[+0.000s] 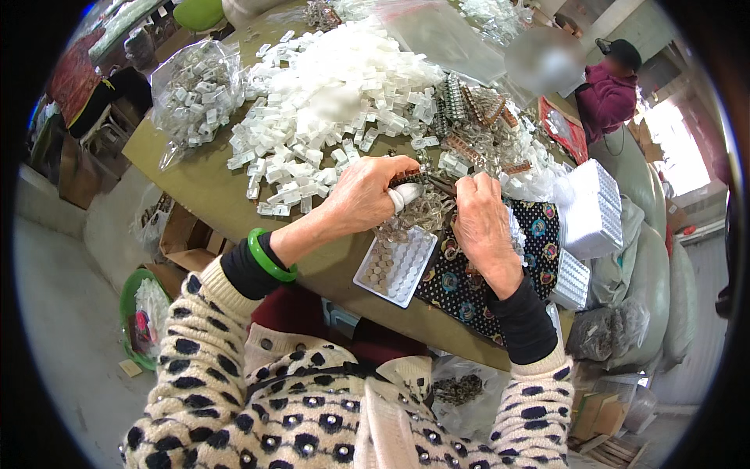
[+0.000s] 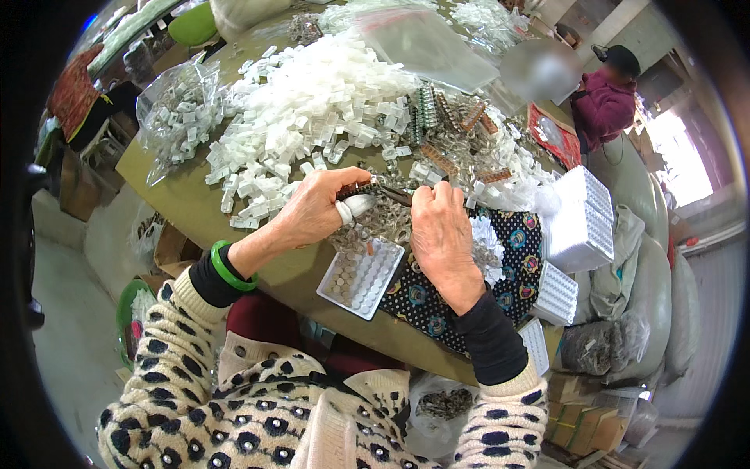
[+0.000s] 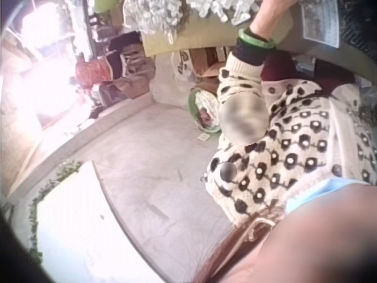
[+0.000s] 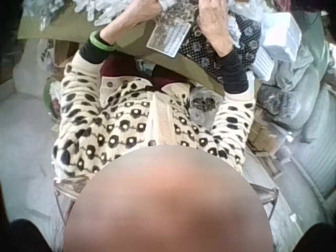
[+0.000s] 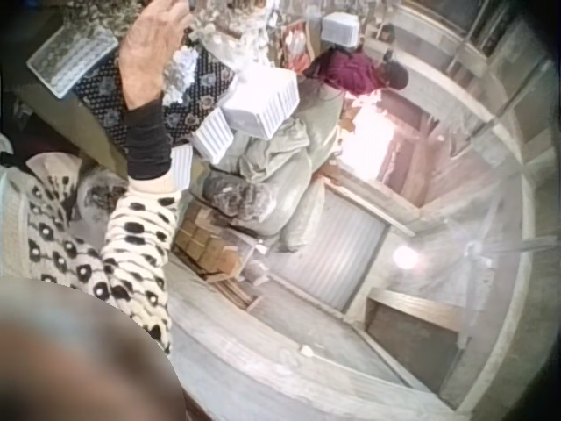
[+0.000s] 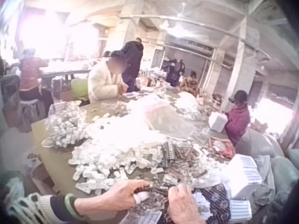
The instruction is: The person uses a small tool to press metal discs into white plastic housings, then uses pliers to cut and attach metal chains to the assembled units. The finished pieces are placed into a tray on the table.
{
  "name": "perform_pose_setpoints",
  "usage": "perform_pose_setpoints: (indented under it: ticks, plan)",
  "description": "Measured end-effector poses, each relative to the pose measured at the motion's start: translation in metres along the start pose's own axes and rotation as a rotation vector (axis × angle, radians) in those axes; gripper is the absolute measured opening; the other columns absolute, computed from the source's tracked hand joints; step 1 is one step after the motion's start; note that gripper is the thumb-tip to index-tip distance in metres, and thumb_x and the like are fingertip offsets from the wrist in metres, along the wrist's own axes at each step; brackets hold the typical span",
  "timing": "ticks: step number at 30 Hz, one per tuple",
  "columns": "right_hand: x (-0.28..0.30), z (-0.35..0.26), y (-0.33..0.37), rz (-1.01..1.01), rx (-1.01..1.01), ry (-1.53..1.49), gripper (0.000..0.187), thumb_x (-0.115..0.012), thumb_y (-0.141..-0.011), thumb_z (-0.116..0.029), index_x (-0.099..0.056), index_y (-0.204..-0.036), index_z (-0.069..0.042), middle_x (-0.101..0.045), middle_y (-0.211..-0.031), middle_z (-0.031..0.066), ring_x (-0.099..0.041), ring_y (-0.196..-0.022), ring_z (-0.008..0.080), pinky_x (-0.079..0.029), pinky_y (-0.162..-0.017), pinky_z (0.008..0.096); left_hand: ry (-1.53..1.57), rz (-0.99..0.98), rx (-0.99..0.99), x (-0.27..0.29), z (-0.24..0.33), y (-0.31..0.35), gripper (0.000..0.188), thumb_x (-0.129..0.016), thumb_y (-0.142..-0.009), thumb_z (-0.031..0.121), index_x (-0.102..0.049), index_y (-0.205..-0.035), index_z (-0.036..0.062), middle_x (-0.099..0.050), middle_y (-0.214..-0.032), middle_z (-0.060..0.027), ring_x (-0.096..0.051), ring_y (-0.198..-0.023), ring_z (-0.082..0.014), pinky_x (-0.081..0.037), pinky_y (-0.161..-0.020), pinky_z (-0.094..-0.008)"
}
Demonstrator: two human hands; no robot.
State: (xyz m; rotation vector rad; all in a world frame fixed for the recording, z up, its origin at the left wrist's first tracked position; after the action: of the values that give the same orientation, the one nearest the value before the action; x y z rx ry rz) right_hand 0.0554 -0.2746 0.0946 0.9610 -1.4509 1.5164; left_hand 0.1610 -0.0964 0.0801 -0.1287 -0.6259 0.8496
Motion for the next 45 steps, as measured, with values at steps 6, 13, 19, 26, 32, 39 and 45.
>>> perform_pose_setpoints:
  ticks: [6, 13, 19, 26, 32, 39, 45]
  plan:
    - [0.001, -0.006, -0.004, -0.031, 0.043, 0.043, 0.012, -0.058, -0.074, 0.005, -0.053, -0.084, -0.001, -0.053, -0.089, 0.0168, -0.055, -0.086, 0.0332, -0.050, -0.073, 0.0399, -0.015, 0.002, 0.004, 0.009, -0.003, 0.001, 0.030, -0.068, -0.082, 0.020, -0.067, -0.104, -0.0004, -0.070, -0.087, -0.0195, -0.068, -0.081, -0.0356, -0.052, -0.071, -0.0419]
    - [0.000, -0.013, -0.013, 0.000, 0.143, 0.221, 0.007, -0.060, -0.075, -0.002, -0.055, -0.080, -0.004, -0.055, -0.081, 0.0109, -0.058, -0.080, 0.0267, -0.053, -0.063, 0.0333, -0.061, -0.003, -0.020, 0.012, -0.011, 0.003, 0.027, -0.068, -0.083, 0.016, -0.065, -0.103, -0.0021, -0.069, -0.081, -0.0185, -0.067, -0.073, -0.0300, -0.051, -0.067, -0.0372]
    - [-0.012, -0.019, -0.019, 0.021, 0.145, 0.467, 0.008, -0.063, -0.074, -0.007, -0.056, -0.078, -0.006, -0.056, -0.074, 0.0069, -0.060, -0.075, 0.0211, -0.053, -0.055, 0.0278, -0.137, 0.075, 0.082, 0.006, -0.020, -0.005, 0.026, -0.069, -0.082, 0.018, -0.066, -0.099, -0.0021, -0.068, -0.077, -0.0192, -0.066, -0.071, -0.0332, -0.051, -0.066, -0.0392]
    - [-0.018, -0.005, -0.028, -0.097, -0.028, 0.372, 0.015, -0.063, -0.076, -0.001, -0.058, -0.090, 0.002, -0.059, -0.085, 0.0153, -0.060, -0.085, 0.0285, -0.055, -0.068, 0.0334, -0.075, 0.131, 0.052, 0.002, -0.025, -0.007, 0.028, -0.070, -0.082, 0.017, -0.065, -0.101, -0.0039, -0.068, -0.079, -0.0171, -0.065, -0.070, -0.0294, -0.050, -0.067, -0.0388]
    - [-0.003, 0.002, -0.027, -0.103, -0.011, 0.150, 0.015, -0.059, -0.075, 0.002, -0.056, -0.090, 0.003, -0.057, -0.091, 0.0185, -0.058, -0.090, 0.0327, -0.053, -0.075, 0.0382, 0.052, 0.008, 0.107, 0.011, -0.025, -0.008, 0.033, -0.069, -0.081, 0.020, -0.065, -0.101, -0.0064, -0.068, -0.081, -0.0195, -0.067, -0.077, -0.0299, -0.051, -0.070, -0.0394]
    - [-0.007, -0.012, -0.021, -0.085, 0.115, 0.154, 0.010, -0.059, -0.075, 0.001, -0.056, -0.085, -0.001, -0.056, -0.087, 0.0144, -0.058, -0.088, 0.0292, -0.055, -0.070, 0.0354, 0.028, -0.047, 0.116, 0.012, -0.022, -0.008, 0.035, -0.067, -0.080, 0.024, -0.066, -0.099, -0.0049, -0.068, -0.082, -0.0196, -0.068, -0.079, -0.0330, -0.051, -0.071, -0.0413]
    - [-0.007, -0.009, -0.024, -0.053, 0.195, 0.227, 0.005, -0.061, -0.077, -0.004, -0.057, -0.080, -0.003, -0.056, -0.081, 0.0109, -0.060, -0.083, 0.0257, -0.055, -0.062, 0.0313, 0.002, -0.067, 0.101, 0.013, -0.023, -0.010, 0.033, -0.066, -0.079, 0.025, -0.067, -0.097, -0.0032, -0.067, -0.079, -0.0191, -0.066, -0.077, -0.0344, -0.050, -0.069, -0.0430]
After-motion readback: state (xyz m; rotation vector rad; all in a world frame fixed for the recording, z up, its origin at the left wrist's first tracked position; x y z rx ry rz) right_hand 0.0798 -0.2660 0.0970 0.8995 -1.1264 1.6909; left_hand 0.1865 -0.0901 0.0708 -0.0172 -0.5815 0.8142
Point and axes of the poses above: each hand's wrist, its own y-axis away from the middle knuckle, its own x-axis out of the back of the hand, z = x × y, the point moved 1 cm from there along -y, towards the middle knuckle
